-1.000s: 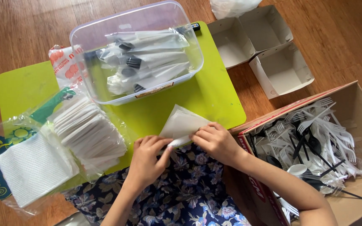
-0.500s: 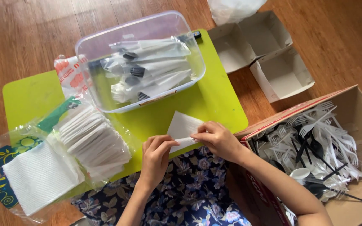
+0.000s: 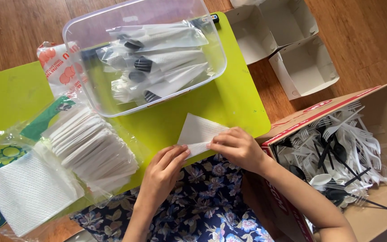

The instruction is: Wrap plastic spoons and forks in paper napkins and place them in a container.

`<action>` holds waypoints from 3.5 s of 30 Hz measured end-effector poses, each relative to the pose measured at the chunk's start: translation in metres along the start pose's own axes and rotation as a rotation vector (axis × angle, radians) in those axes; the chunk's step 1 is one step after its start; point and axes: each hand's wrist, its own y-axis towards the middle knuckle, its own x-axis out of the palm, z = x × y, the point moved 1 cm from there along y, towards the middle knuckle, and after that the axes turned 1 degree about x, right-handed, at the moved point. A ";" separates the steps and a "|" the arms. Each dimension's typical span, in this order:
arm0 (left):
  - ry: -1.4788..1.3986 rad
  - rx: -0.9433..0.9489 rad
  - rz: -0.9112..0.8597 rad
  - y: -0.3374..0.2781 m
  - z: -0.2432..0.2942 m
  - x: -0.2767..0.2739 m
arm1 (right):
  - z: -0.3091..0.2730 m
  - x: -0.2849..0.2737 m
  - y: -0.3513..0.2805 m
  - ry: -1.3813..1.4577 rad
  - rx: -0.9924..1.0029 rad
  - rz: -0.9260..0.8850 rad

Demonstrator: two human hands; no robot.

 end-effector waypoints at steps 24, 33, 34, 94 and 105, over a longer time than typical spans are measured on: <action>0.188 -0.408 0.126 0.016 -0.012 0.029 | 0.006 0.003 0.011 0.090 0.187 -0.017; 0.201 -0.523 0.081 0.022 -0.017 0.032 | 0.012 0.001 0.009 0.040 0.074 0.013; 0.200 -0.536 0.077 0.022 -0.017 0.032 | 0.012 0.000 0.009 0.036 0.064 -0.002; 0.343 0.059 -0.209 0.040 -0.003 0.000 | 0.012 0.002 0.002 -0.101 0.243 -0.106; 0.514 0.248 -0.179 0.036 0.005 -0.004 | 0.008 -0.002 0.010 -0.100 0.225 -0.058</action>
